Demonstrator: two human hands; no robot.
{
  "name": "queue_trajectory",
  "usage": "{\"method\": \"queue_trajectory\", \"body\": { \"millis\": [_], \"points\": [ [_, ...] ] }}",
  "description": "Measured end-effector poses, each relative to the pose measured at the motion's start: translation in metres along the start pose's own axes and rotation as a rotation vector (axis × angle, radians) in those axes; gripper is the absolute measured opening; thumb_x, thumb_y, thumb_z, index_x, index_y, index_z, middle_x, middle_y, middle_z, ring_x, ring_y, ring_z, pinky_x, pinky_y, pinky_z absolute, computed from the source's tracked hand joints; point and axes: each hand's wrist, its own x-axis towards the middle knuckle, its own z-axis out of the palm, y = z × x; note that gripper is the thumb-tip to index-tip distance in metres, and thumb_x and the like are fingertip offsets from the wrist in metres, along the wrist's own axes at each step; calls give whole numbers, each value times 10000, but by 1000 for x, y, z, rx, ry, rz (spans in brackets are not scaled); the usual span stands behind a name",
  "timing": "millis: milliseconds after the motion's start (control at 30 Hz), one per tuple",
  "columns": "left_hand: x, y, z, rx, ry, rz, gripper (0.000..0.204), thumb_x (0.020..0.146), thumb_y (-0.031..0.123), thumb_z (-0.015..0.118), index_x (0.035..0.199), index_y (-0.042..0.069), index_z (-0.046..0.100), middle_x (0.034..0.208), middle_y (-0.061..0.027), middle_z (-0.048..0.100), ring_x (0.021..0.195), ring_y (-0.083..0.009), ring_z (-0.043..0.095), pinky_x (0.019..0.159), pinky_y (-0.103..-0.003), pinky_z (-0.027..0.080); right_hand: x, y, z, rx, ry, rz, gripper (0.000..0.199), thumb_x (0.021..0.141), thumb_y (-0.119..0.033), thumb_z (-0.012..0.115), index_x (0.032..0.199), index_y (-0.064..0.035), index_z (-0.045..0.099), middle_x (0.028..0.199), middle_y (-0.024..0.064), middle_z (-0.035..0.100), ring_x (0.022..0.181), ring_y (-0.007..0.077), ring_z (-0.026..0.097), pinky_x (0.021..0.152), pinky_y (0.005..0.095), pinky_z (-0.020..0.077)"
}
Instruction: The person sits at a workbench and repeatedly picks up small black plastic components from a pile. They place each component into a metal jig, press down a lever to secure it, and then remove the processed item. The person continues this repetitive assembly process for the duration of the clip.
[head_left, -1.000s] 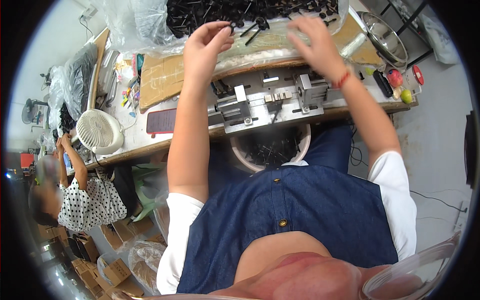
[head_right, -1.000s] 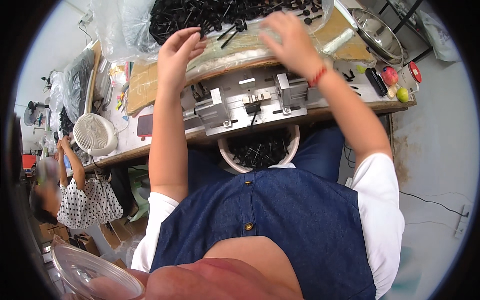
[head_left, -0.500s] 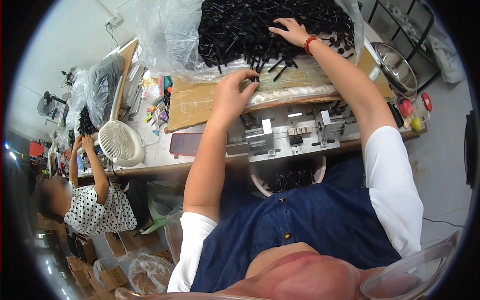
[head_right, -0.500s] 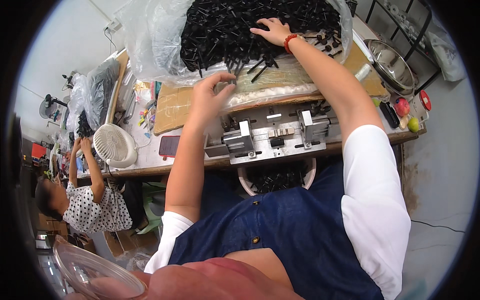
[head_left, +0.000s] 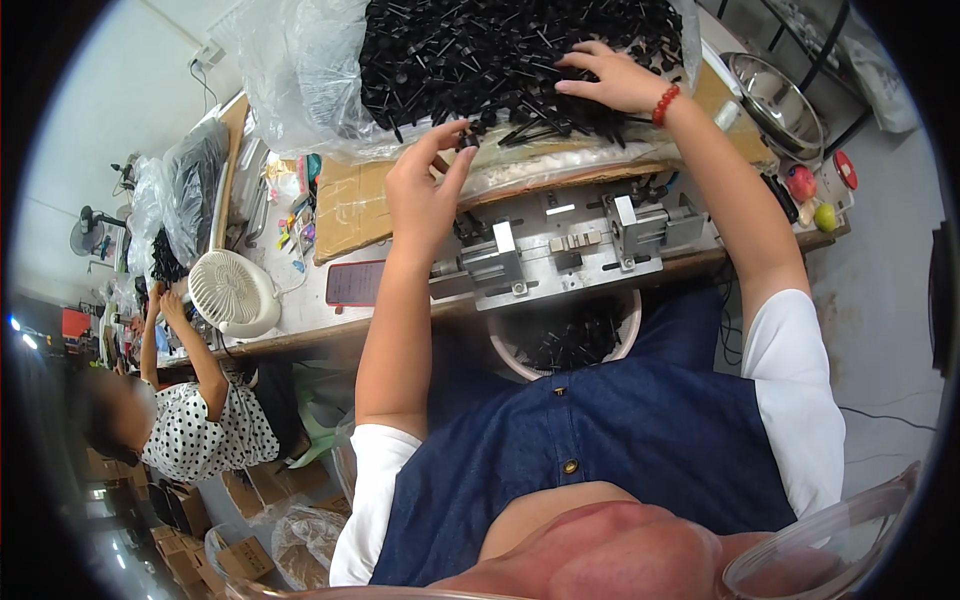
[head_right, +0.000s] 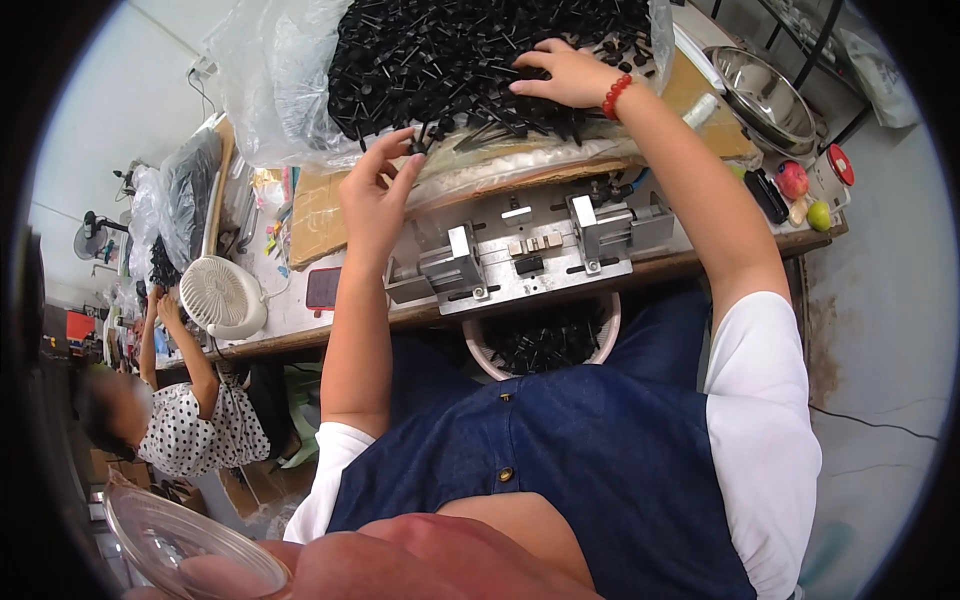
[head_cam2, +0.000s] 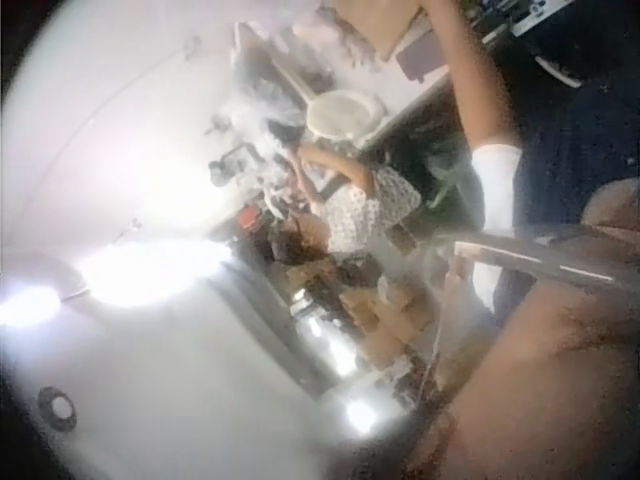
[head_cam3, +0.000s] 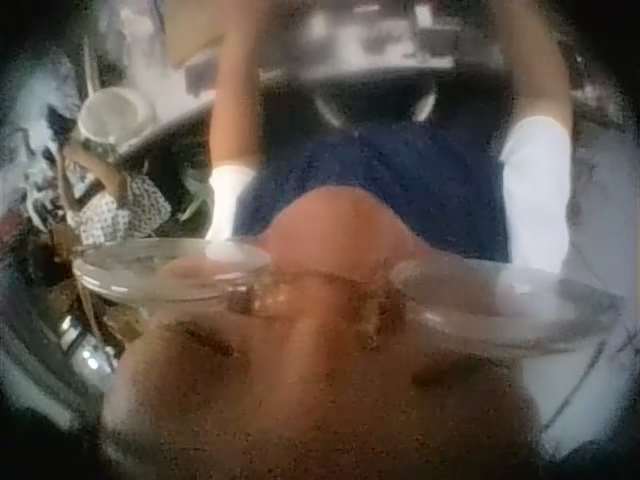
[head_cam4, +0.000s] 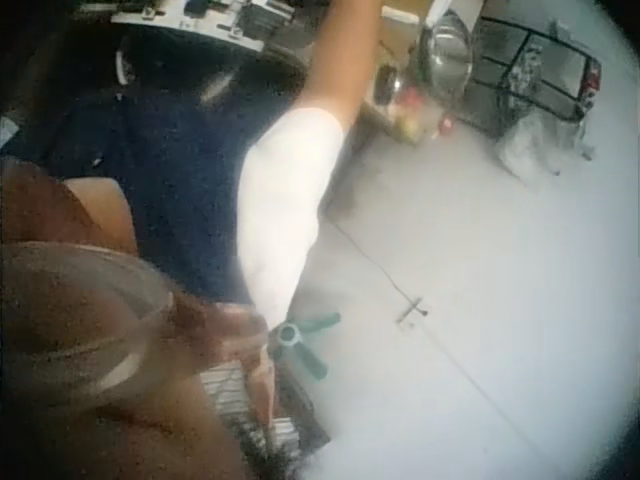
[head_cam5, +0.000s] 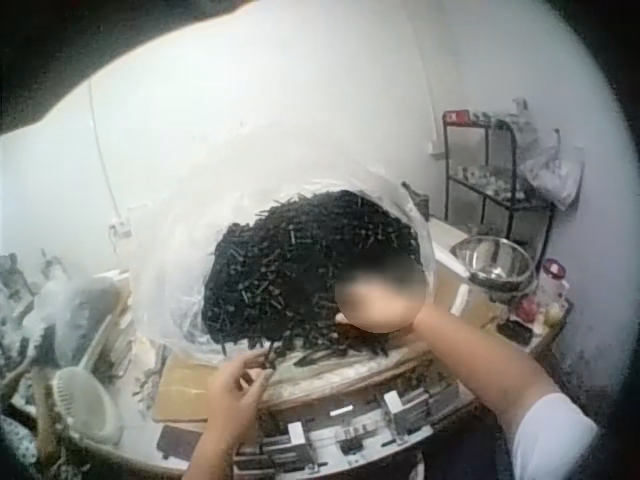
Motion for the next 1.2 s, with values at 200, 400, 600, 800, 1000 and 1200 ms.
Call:
{"method": "queue_trajectory", "body": {
  "millis": [200, 400, 600, 800, 1000, 1200],
  "points": [
    [-62, 15, 2, -164, -5, -108, 289, 885, 31, 772, 1173, 38, 750, 691, -10, 601, 655, -51, 561, 587, -217, 431, -48, -52, -27, -69, 406, -1, 363, 972, -343, 647, 1242, -102, 682, 1337, 165, 603, 1278, 375, 510, 1097, 544, 385],
    [-130, 40, 22, -252, -224, -11, 256, 911, -51, 720, 1163, -7, 719, 1074, -106, 727, 681, -102, 662, 619, -233, 526, -18, -87, -10, 151, 341, -432, 263, 960, -320, 667, 1144, -138, 712, 1140, 81, 644, 1112, 314, 576, 939, 468, 411],
    [-156, 36, 43, -205, -293, -81, 255, 882, -11, 777, 1133, 34, 754, 1110, -80, 623, 674, -86, 635, 613, -233, 506, 3, -75, -4, 495, 256, -495, 179, 959, -211, 679, 1033, -52, 717, 1030, 124, 734, 910, 305, 671, 819, 419, 526],
    [-159, 27, 64, 35, -252, 37, 256, 869, 45, 796, 1108, 137, 788, 1110, -65, 569, 640, -124, 617, 619, -289, 509, -37, -23, -23, 1677, 237, 171, 170, 1049, -165, 592, 1168, -53, 637, 916, 91, 726, 655, 108, 629, 566, 225, 507],
    [-154, 23, 72, 35, -275, 68, 243, 903, 84, 754, 1144, 116, 766, 1322, -71, 695, 939, -253, 749, 770, -335, 608, -110, -22, -34, 1760, 362, 202, 164, 978, -130, 665, 1106, -33, 699, 855, 103, 725, 671, 183, 674, 589, 304, 536],
    [-155, 29, 69, 115, -291, 48, 327, 922, 130, 739, 1248, 143, 724, 1374, -49, 672, 954, -254, 749, 774, -351, 608, -170, -40, -24, 1573, 35, -38, 483, 1084, -302, 529, 1466, -6, 517, 1389, 186, 610, 1092, 219, 660, 873, 320, 561]
  ]
}}
